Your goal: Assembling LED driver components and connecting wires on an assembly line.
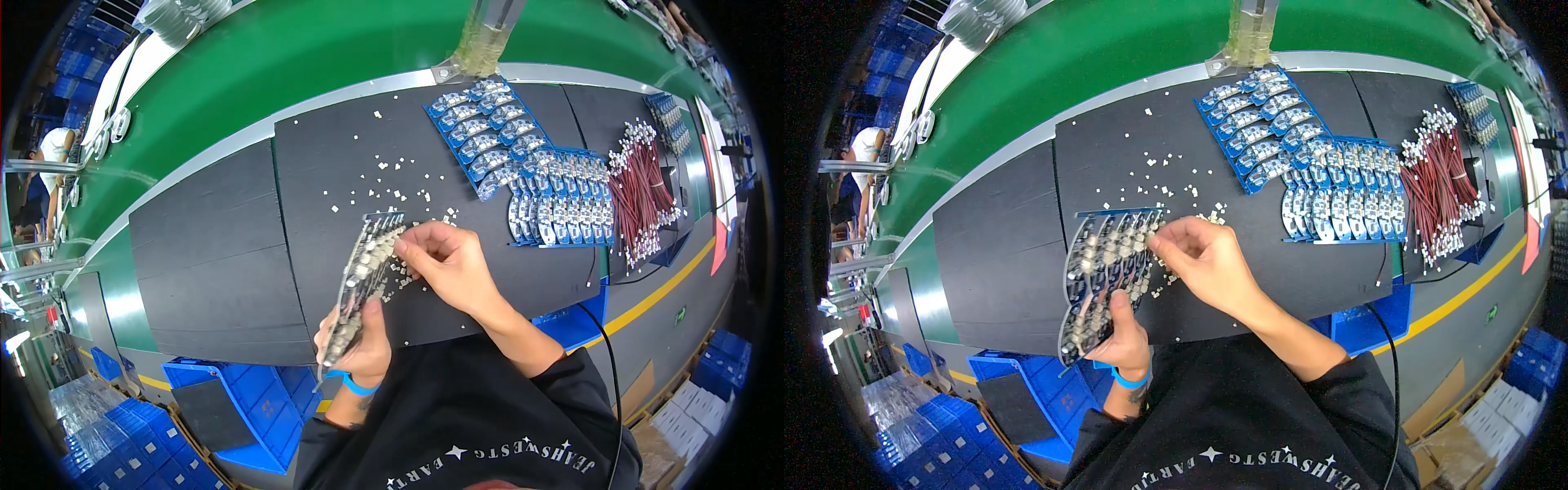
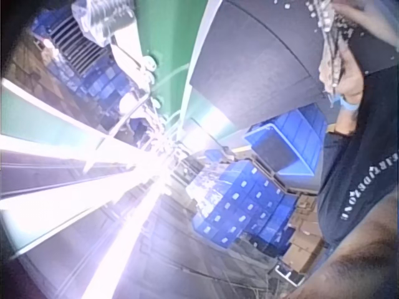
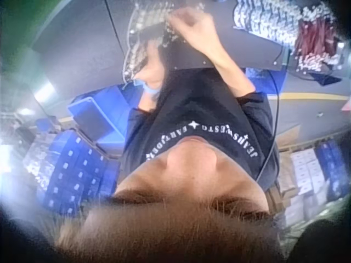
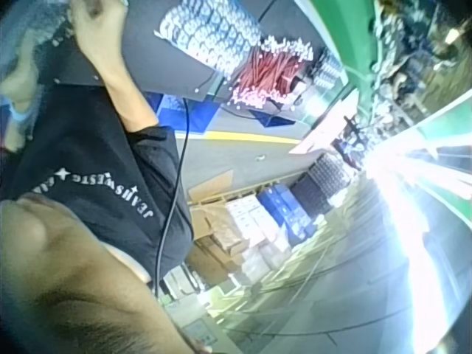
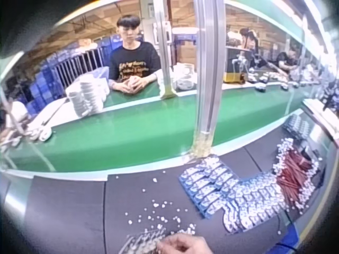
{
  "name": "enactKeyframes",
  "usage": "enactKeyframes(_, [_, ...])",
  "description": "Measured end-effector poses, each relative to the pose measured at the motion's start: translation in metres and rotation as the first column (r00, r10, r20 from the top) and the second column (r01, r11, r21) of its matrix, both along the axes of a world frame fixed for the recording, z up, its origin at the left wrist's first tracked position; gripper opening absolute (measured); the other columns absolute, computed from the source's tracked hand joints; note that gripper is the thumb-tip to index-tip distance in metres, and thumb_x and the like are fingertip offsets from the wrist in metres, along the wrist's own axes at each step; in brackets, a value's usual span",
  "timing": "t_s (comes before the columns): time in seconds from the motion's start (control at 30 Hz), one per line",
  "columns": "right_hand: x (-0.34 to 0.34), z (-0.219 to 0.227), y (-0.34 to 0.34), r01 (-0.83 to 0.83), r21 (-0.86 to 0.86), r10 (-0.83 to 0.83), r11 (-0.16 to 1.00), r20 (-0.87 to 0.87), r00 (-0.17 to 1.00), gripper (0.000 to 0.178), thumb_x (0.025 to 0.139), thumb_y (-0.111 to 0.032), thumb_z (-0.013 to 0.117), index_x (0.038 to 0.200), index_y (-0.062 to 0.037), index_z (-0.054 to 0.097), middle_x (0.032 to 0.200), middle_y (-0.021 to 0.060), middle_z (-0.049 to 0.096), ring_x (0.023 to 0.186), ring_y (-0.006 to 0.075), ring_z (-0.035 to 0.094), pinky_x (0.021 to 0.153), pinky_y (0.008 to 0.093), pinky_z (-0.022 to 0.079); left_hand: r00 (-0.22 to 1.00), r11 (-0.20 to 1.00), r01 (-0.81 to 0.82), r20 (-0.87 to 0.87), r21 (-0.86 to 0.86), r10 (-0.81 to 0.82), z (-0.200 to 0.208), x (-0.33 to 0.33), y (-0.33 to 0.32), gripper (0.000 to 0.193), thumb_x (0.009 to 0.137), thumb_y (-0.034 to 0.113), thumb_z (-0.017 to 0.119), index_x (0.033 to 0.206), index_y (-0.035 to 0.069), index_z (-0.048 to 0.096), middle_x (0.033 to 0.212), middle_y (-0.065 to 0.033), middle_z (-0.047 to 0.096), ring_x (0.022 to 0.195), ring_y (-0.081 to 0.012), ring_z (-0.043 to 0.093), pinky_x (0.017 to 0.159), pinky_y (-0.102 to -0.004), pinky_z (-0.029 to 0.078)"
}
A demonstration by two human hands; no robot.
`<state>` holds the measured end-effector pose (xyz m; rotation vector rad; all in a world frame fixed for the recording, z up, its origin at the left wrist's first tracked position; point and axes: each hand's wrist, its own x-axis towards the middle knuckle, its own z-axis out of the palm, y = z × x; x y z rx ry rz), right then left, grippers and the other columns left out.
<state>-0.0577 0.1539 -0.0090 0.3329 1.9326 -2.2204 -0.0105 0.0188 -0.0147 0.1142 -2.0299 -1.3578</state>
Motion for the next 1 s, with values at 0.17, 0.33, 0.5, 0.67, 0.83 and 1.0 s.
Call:
enactKeyframes(0.17, [-0.001, 0.010, -0.004, -0.012, -0.042, 0.015, 0.999, 0.084, 0.996, 0.021, 0.087, -0.016, 0.066, 0.085, 0.0043, 0.064, 0.066, 0.0015, 0.061, 0.057, 0.0047, 0.055, 0.052, 0.0207, 0.044, 0.996, 0.995, 0.089, -0.010, -0.052, -0.090, 0.002, -0.003, -0.002, 0.016, 0.076, -0.002, 0.070, 0.089, -0.008, 0.062, 0.087, -0.0257, 0.068, 0.075, -0.0324, 0.070, 0.067, -0.0325, 0.055])
enactKeyframes(0.33, [0.007, 0.006, 0.009, -0.134, 0.062, 0.125, 0.989, 0.127, 0.984, 0.022, 0.087, -0.017, 0.066, 0.089, 0.0044, 0.063, 0.068, 0.0026, 0.062, 0.058, 0.0052, 0.055, 0.053, 0.0217, 0.045, 0.999, 0.977, 0.022, -0.022, -0.214, -0.028, 0.001, -0.003, -0.004, 0.016, 0.077, -0.003, 0.069, 0.090, -0.009, 0.062, 0.085, -0.0246, 0.068, 0.074, -0.0325, 0.070, 0.066, -0.0331, 0.055])
enactKeyframes(0.5, [0.001, 0.015, -0.002, -0.031, -0.125, 0.032, 0.992, 0.007, 0.999, 0.018, 0.088, -0.013, 0.066, 0.092, 0.0040, 0.063, 0.072, 0.0023, 0.064, 0.061, 0.0050, 0.056, 0.055, 0.0205, 0.046, 0.995, 0.992, 0.085, 0.065, -0.089, -0.079, 0.005, -0.004, -0.002, 0.014, 0.077, -0.002, 0.069, 0.085, -0.012, 0.064, 0.079, -0.0214, 0.069, 0.067, -0.0287, 0.069, 0.063, -0.0320, 0.054])
enactKeyframes(0.67, [0.000, 0.015, -0.002, -0.069, -0.156, 0.088, 0.985, 0.116, 0.989, 0.019, 0.088, -0.014, 0.066, 0.093, 0.0037, 0.063, 0.072, 0.0016, 0.063, 0.061, 0.0050, 0.057, 0.055, 0.0196, 0.045, 0.991, 0.990, 0.135, 0.028, -0.051, -0.133, 0.004, -0.010, -0.003, 0.014, 0.077, -0.004, 0.068, 0.086, -0.013, 0.064, 0.082, -0.0230, 0.068, 0.069, -0.0293, 0.070, 0.065, -0.0330, 0.055])
enactKeyframes(0.83, [0.007, 0.016, 0.000, -0.013, -0.063, 0.016, 0.998, 0.049, 0.999, 0.019, 0.088, -0.014, 0.066, 0.094, 0.0040, 0.062, 0.072, 0.0017, 0.063, 0.060, 0.0045, 0.055, 0.054, 0.0194, 0.044, 0.994, 0.998, 0.059, 0.094, -0.013, -0.057, -0.001, -0.002, -0.003, 0.015, 0.082, -0.005, 0.066, 0.095, -0.011, 0.063, 0.090, -0.0131, 0.067, 0.076, -0.0167, 0.062, 0.074, -0.0296, 0.050])
enactKeyframes(1.0, [0.001, 0.026, -0.002, 0.011, -0.254, -0.011, 0.967, 0.003, 1.000, 0.020, 0.088, -0.014, 0.066, 0.095, 0.0043, 0.062, 0.072, 0.0024, 0.062, 0.059, 0.0047, 0.055, 0.053, 0.0199, 0.044, 0.985, 0.988, 0.154, 0.078, 0.010, -0.154, -0.007, -0.001, 0.002, 0.012, 0.080, -0.003, 0.069, 0.090, -0.009, 0.064, 0.088, -0.0147, 0.068, 0.074, -0.0162, 0.063, 0.070, -0.0295, 0.050])
